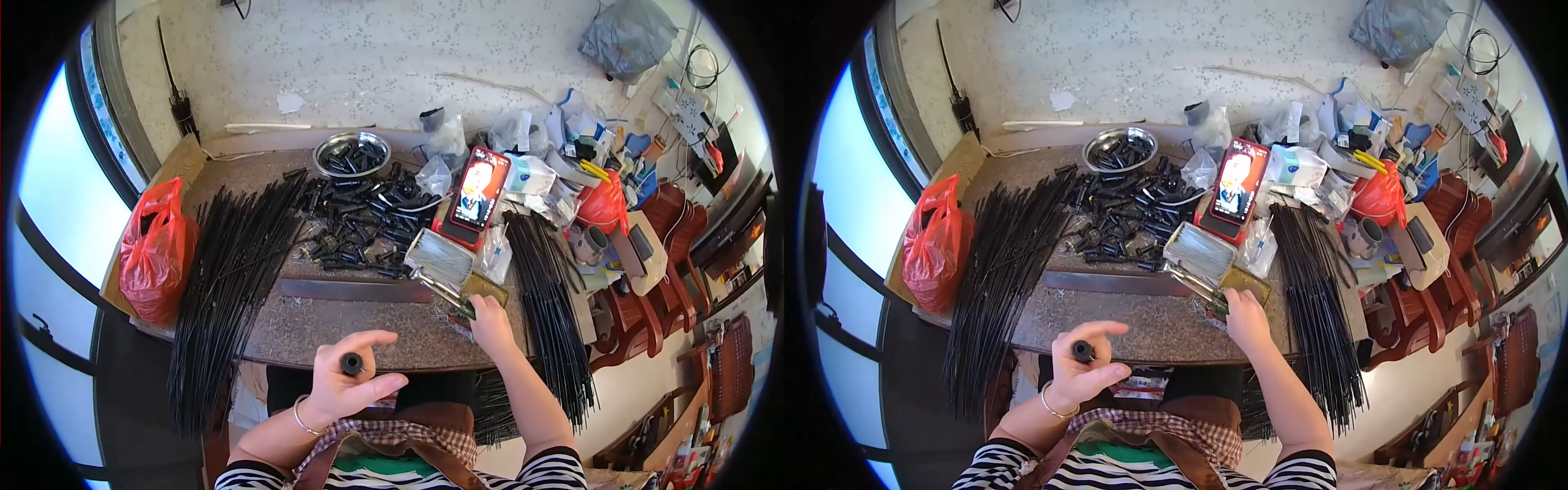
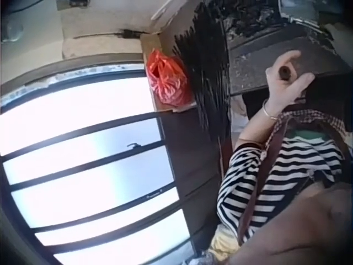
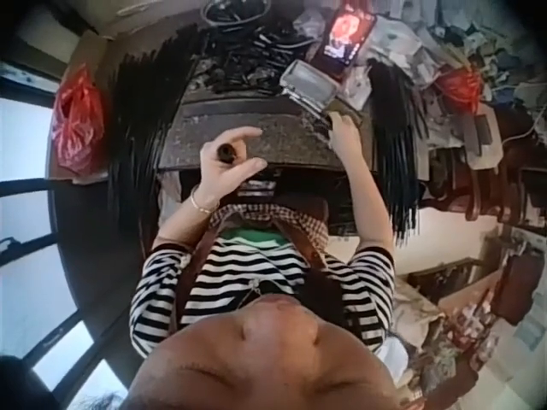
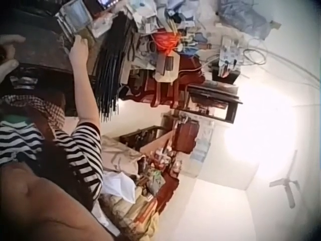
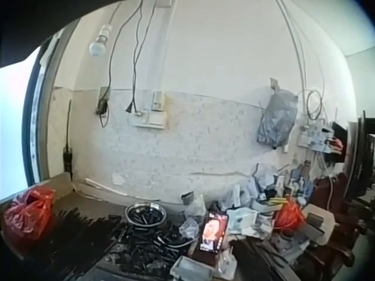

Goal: The person is bundling several thin black rods together using a small wire and a pair of pliers for precision.

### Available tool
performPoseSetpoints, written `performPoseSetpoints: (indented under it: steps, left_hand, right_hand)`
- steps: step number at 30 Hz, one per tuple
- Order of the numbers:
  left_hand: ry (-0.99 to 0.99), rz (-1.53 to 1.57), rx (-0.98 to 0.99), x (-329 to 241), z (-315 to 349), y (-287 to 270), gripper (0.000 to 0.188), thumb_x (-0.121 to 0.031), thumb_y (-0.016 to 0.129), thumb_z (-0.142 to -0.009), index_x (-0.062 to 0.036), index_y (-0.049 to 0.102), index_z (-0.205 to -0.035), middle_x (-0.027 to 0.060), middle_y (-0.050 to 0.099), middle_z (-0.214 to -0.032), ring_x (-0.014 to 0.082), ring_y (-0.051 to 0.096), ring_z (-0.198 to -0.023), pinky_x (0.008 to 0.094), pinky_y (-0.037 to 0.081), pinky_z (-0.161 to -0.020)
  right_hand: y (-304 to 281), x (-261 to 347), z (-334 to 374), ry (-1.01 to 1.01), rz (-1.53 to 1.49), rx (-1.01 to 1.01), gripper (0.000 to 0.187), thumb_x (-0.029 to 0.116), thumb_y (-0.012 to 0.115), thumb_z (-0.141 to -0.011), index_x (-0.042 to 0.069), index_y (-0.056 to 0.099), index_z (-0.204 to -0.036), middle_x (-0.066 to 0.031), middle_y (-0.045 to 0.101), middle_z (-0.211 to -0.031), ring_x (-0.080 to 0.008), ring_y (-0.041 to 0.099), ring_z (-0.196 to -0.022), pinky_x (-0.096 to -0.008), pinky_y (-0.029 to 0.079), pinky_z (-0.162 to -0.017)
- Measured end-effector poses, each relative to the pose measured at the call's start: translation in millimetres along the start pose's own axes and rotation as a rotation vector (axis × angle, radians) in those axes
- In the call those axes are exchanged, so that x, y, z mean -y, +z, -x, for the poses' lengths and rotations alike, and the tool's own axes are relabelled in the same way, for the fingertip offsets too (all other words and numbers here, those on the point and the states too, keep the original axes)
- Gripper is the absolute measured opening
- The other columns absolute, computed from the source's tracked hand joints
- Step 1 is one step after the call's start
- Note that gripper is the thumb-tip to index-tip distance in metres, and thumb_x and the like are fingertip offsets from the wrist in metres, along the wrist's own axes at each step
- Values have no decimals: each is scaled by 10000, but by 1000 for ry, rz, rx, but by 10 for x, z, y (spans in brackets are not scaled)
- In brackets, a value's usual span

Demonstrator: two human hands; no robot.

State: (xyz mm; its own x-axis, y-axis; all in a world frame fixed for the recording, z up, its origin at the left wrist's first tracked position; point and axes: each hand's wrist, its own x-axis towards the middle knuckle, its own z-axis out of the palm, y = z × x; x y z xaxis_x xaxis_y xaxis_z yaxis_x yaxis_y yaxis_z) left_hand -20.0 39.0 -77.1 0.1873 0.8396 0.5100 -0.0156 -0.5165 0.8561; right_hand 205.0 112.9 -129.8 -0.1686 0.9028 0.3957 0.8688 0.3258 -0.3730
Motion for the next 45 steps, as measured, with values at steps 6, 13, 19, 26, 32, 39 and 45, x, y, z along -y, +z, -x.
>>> performPoseSetpoints:
  steps: [6, 13, 19, 26, 32, 39, 45]
  left_hand:
    - [-127, 30, 4, -306, -42, 411, 320, -86, 642, -575, 9, 514, -853, -49, 369, -397, 1, 301, -356, 153, 210, -355]
    - [-169, 12, 128, -466, -26, 528, 253, -115, 633, -600, -20, 523, -808, -34, 273, -393, 21, 265, -368, 171, 213, -360]
    - [-143, 75, 59, -629, 104, 486, 262, -83, 632, -587, 5, 527, -810, -47, 370, -408, 3, 289, -367, 159, 200, -360]
    - [-169, 22, 6, -624, 145, 507, 298, -114, 634, -601, -21, 520, -861, -52, 335, -395, 0, 280, -382, 162, 223, -363]
    - [-119, 2, -127, -715, 233, 601, 493, -157, 659, -569, -7, 454, -992, -36, 331, -411, 14, 314, -406, 152, 250, -386]
    - [-90, -29, -123, -682, 358, 421, 517, -207, 657, -570, -6, 452, -999, -16, 358, -440, 26, 332, -415, 165, 258, -383]
    - [-45, -47, -129, -608, 412, 328, 551, -230, 642, -587, 2, 416, -1032, -1, 370, -450, 43, 348, -411, 175, 278, -386]
  right_hand:
    - [-310, -315, 31, 124, -161, -2, 172, 93, 532, -641, 9, 435, -756, -172, 493, -668, -330, 484, -653, -358, 388, -561]
    - [-558, -176, -33, 283, -324, -127, 168, 91, 529, -638, 1, 451, -756, -125, 511, -603, -209, 526, -573, -286, 398, -546]
    - [-525, -291, 82, 86, -197, -194, 182, 74, 510, -644, -3, 446, -796, -132, 511, -639, -219, 516, -561, -294, 396, -552]
    - [-663, 379, 243, 400, -1100, -112, 153, 19, 512, -648, 60, 398, -741, -45, 446, -593, -116, 442, -487, -205, 353, -427]
    - [-851, 1373, 854, 365, -1808, 52, 248, -32, 528, -625, 45, 356, -787, -59, 446, -678, -118, 451, -613, -211, 385, -572]
    - [-709, 1539, 890, 250, -1737, 6, 249, -22, 528, -635, 41, 353, -800, -72, 446, -702, -122, 457, -639, -215, 384, -595]
    - [-660, 1621, 864, 146, -1569, -17, 226, -8, 529, -653, 37, 353, -789, -72, 448, -708, -118, 455, -646, -214, 381, -597]
